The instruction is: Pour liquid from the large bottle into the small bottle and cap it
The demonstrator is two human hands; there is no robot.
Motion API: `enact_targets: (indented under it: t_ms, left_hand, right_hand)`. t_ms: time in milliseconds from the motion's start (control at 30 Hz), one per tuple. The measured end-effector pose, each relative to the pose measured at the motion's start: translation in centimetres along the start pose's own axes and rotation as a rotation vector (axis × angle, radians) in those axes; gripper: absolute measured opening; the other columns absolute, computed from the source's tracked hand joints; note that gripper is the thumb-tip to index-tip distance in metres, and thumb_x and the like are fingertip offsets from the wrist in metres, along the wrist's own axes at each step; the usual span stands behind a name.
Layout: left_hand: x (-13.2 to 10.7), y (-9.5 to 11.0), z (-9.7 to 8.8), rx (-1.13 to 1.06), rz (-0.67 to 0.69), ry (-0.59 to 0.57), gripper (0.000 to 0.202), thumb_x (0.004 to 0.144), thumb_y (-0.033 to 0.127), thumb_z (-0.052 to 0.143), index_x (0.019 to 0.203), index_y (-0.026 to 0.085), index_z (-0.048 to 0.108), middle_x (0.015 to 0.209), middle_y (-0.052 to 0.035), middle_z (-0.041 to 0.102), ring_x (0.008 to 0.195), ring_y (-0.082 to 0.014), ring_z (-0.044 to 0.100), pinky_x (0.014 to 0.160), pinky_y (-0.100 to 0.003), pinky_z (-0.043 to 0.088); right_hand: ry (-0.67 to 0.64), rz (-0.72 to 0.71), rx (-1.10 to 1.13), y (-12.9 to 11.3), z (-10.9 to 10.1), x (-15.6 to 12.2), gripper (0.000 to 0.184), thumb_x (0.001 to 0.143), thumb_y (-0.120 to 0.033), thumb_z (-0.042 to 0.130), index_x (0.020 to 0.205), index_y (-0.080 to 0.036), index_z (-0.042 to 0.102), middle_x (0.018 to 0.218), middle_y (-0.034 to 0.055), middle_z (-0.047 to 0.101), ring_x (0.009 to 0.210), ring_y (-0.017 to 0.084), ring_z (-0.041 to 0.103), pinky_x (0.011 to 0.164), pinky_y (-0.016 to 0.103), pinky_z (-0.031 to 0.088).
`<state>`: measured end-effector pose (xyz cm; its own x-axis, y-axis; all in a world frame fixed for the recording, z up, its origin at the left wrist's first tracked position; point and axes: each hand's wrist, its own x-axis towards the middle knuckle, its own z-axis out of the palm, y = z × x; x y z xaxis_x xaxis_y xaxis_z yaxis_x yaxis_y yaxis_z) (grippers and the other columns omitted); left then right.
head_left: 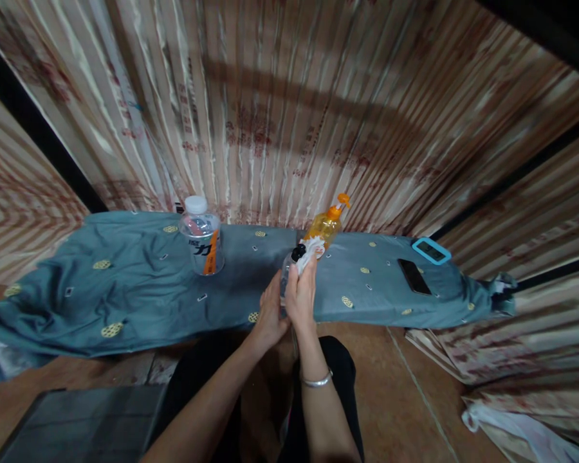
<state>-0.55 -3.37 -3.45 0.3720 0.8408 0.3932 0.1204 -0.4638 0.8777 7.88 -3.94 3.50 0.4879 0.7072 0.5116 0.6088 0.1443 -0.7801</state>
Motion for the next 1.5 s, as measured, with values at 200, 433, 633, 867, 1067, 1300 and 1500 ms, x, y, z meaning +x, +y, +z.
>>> enact_targets:
  t_ms: [200,433,633,867,1067,1300,1500]
  left_hand:
    - [-0.5,0.4,-0.3,0.02,0.057,-0.036,0.082,0.083,0.026,0.064,0.154,0.017,0.025,0.159,-0.0186,0.036,0.148,-0.034,0.034,0.123,-0.056,0.029]
    - [1.5,0.4,-0.3,-0.005,-0.043,0.041,0.069,0.085,0.017,0.057,0.151,0.02,0.036,0.142,-0.0162,0.052,0.13,-0.0293,0.053,0.113,-0.053,0.041]
    - [4.2,0.3,-0.2,-0.044,-0.192,0.007,0.085,0.067,0.016,0.077,0.146,0.022,0.048,0.142,-0.0139,0.056,0.12,-0.0302,0.057,0.104,-0.048,0.049]
    - [4.7,-0.3,0.1,-0.103,-0.269,0.052,0.086,0.057,0.012,0.083,0.138,0.022,0.058,0.13,-0.0093,0.066,0.123,-0.0307,0.059,0.11,-0.049,0.046]
    - [4.8,0.1,0.1,-0.247,-0.296,-0.005,0.087,0.063,0.016,0.08,0.144,0.022,0.049,0.142,-0.0096,0.06,0.128,-0.0283,0.059,0.106,-0.043,0.051]
    - [4.4,-0.4,0.9,0.053,-0.114,0.135,0.079,0.064,0.017,0.078,0.139,0.015,0.051,0.127,-0.015,0.06,0.118,-0.0306,0.059,0.106,-0.047,0.048]
    - [4.1,-0.6,1.6,0.123,-0.079,0.182,0.06,0.076,0.024,0.069,0.134,0.016,0.054,0.124,-0.0156,0.061,0.115,-0.0308,0.058,0.104,-0.05,0.047]
  right_hand:
    - [0.003,-0.035,-0.004,1.2,-0.3,2.1,0.044,0.096,-0.044,0.058,0.133,-0.021,0.055,0.138,0.0096,0.058,0.126,0.026,0.057,0.107,0.054,0.046]
    - [0.069,0.018,0.045,2.0,-0.7,-0.3,0.046,0.096,-0.047,0.055,0.134,-0.021,0.054,0.137,0.0096,0.058,0.126,0.026,0.056,0.108,0.054,0.045]
    - [0.039,0.039,0.172,1.5,-2.1,-0.1,0.052,0.096,-0.053,0.052,0.138,-0.022,0.051,0.145,0.0108,0.053,0.136,0.029,0.049,0.115,0.059,0.036]
    - [-0.047,0.207,0.338,3.5,-2.1,1.3,0.046,0.095,-0.051,0.056,0.128,-0.019,0.058,0.13,0.0086,0.063,0.119,0.024,0.061,0.104,0.052,0.048]
    - [-0.061,0.372,0.358,6.6,-1.0,-1.5,0.039,0.094,-0.046,0.061,0.122,-0.018,0.06,0.122,0.007,0.065,0.104,0.02,0.065,0.09,0.043,0.056]
    - [-0.078,0.121,0.266,2.0,-3.2,-0.8,0.053,0.096,-0.053,0.052,0.139,-0.022,0.051,0.148,0.0107,0.051,0.136,0.028,0.05,0.114,0.058,0.038]
    - [-0.057,-0.022,0.11,2.1,-1.8,-0.5,0.065,0.096,-0.054,0.05,0.152,-0.024,0.034,0.163,0.012,0.029,0.15,0.033,0.028,0.121,0.062,0.023]
